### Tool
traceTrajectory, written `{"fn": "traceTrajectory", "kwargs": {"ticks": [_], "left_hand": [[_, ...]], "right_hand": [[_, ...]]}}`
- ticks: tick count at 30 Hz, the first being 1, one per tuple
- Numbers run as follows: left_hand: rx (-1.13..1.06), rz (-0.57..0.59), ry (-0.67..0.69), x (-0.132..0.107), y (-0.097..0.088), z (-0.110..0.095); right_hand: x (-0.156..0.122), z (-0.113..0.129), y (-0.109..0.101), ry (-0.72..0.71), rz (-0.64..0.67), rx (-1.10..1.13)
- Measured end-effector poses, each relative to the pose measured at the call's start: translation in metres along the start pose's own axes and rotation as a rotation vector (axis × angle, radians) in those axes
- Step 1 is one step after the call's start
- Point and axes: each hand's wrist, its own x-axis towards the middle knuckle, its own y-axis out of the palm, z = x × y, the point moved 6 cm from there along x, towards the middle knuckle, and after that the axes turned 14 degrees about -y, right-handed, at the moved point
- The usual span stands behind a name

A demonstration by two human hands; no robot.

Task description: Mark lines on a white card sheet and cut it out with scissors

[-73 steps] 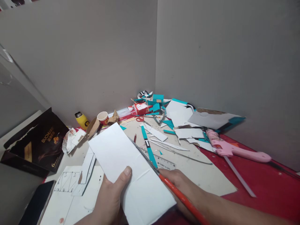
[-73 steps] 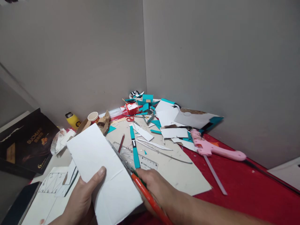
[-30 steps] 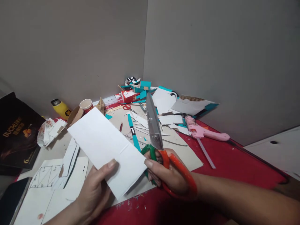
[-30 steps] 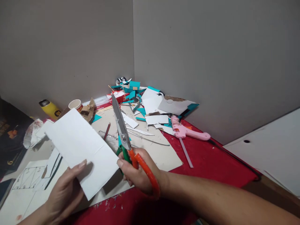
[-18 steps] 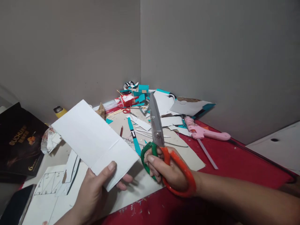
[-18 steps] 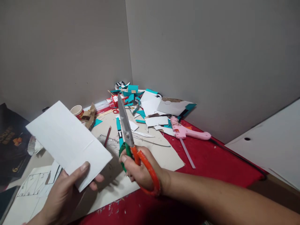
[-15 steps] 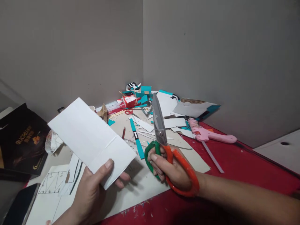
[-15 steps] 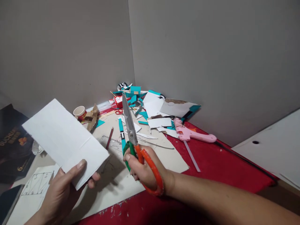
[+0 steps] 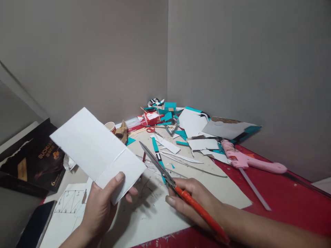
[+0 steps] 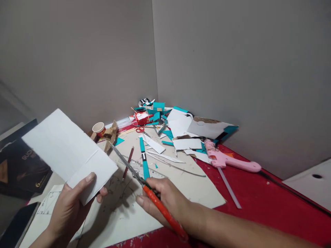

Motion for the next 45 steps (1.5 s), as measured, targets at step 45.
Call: {"fn": "traceTrajectory", "kwargs": {"ticks": [45], "left_hand": [[-0.038,-0.015,0.128,-0.007,-0.008,-0.028]], "right_hand": [[-0.009,0.007,0.009,0.007,0.215,-0.001]]}}
